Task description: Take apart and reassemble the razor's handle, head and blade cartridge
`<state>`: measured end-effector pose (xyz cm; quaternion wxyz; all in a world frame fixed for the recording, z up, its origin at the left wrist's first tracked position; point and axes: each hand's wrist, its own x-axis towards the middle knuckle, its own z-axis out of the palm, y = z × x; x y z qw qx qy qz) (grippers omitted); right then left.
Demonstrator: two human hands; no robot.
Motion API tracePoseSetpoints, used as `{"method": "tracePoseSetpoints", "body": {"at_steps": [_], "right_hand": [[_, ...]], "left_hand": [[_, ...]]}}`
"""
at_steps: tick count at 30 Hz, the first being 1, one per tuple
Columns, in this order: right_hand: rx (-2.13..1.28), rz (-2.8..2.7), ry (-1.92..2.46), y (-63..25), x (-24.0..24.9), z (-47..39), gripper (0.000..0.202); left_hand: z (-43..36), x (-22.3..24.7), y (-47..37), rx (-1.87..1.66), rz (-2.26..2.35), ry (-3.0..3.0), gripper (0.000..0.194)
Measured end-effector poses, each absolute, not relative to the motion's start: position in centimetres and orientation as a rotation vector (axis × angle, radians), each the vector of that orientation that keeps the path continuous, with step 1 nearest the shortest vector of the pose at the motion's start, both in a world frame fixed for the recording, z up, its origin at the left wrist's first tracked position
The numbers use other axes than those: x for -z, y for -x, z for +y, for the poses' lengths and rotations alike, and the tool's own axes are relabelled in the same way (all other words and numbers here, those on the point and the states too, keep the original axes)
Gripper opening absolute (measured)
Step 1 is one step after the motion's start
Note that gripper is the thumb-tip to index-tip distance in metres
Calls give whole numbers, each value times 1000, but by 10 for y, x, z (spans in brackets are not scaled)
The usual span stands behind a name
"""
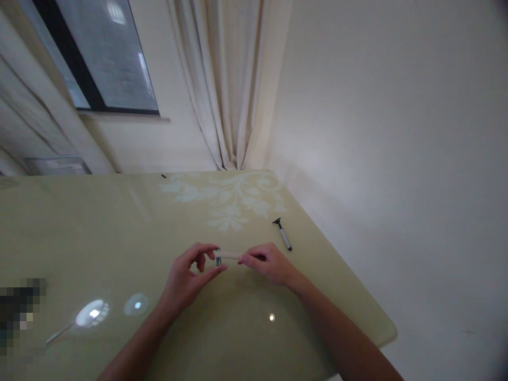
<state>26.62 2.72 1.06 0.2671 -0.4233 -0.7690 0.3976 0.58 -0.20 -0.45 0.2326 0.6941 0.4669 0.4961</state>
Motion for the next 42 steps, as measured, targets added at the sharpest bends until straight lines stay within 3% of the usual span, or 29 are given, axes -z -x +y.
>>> {"method": "tracePoseSetpoints", "body": {"at_steps": [29, 42], "right_hand": [[-1192, -2071, 1109, -272, -15, 28, 48], [-1060, -2072, 1159, -272, -16, 27, 46]], "left_hand": [[-4, 1, -6, -1391, 1267, -1881, 33], [-5, 0, -6, -1379, 1263, -1897, 34]]}}
